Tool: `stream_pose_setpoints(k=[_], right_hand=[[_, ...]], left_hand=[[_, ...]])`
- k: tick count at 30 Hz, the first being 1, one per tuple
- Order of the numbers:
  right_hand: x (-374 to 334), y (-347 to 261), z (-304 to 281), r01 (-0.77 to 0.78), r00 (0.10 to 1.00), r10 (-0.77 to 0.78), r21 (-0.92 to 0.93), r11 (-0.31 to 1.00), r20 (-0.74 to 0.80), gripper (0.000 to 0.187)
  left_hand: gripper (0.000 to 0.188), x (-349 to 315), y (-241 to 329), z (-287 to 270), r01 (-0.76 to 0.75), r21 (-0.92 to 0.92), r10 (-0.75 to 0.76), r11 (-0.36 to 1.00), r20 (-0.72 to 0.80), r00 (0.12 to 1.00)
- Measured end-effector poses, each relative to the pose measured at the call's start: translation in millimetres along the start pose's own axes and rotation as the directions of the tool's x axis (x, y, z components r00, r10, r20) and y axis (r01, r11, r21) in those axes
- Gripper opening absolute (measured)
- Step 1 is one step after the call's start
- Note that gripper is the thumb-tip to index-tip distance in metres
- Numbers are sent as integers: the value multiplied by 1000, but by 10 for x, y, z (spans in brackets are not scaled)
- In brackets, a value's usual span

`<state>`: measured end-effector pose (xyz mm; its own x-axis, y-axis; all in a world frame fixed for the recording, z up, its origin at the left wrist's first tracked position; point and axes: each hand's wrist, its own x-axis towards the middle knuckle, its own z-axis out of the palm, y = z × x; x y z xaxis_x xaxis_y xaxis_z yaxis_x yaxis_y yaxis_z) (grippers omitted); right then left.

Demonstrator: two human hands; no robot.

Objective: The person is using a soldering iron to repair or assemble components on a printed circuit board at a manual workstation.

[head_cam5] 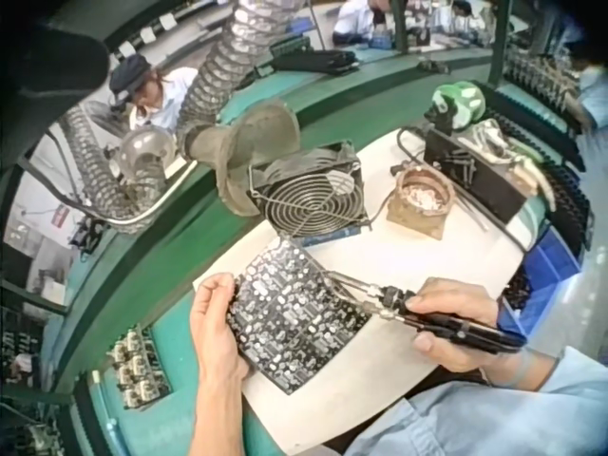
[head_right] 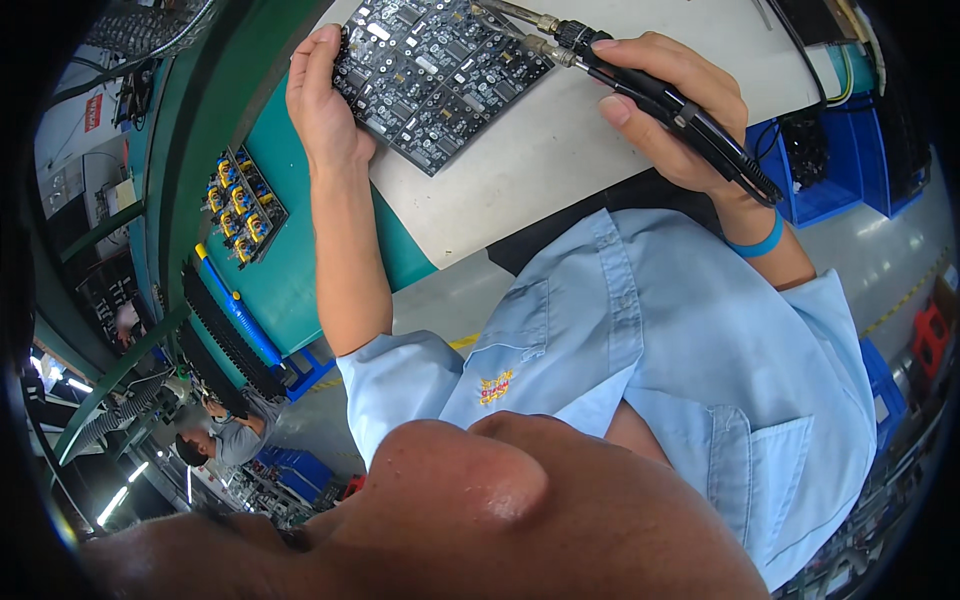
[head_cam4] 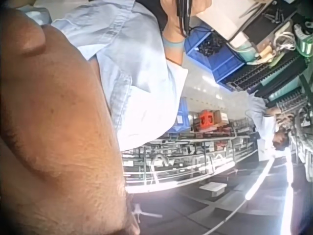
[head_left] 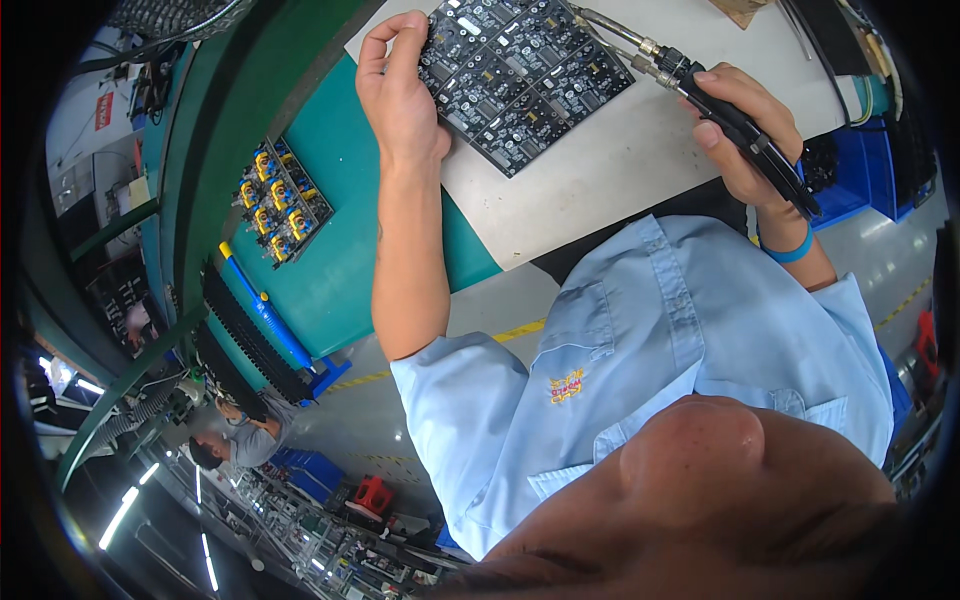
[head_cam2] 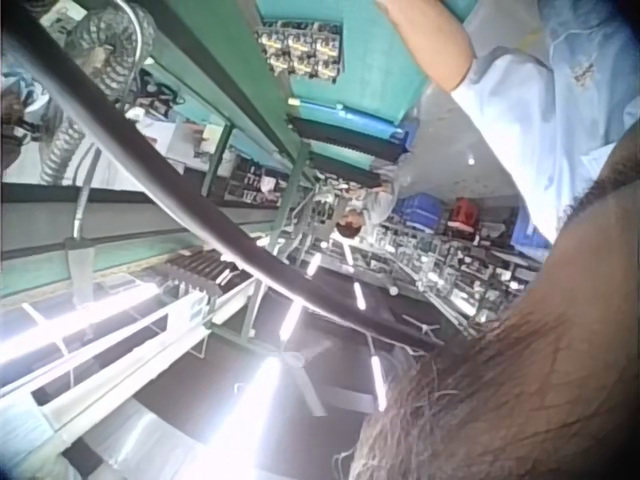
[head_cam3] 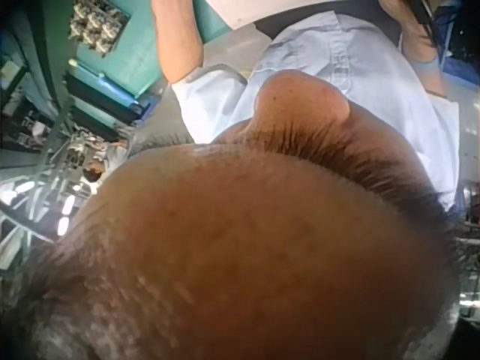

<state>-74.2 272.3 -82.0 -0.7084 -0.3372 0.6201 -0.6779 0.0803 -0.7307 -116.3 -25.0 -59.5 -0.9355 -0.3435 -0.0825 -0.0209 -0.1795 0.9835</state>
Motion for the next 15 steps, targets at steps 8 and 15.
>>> stream_pose_setpoints(k=[8,15], right_hand=[[-5,-6,-2,-22,1000,22,-6,1000,2,39],[3,-25,-1,-52,999,52,-36,998,5,39]], left_hand=[[19,42,-63,14,22,9,-21,1000,-34,999],[9,107,-98,30,54,-77,-59,996,-62,996]])
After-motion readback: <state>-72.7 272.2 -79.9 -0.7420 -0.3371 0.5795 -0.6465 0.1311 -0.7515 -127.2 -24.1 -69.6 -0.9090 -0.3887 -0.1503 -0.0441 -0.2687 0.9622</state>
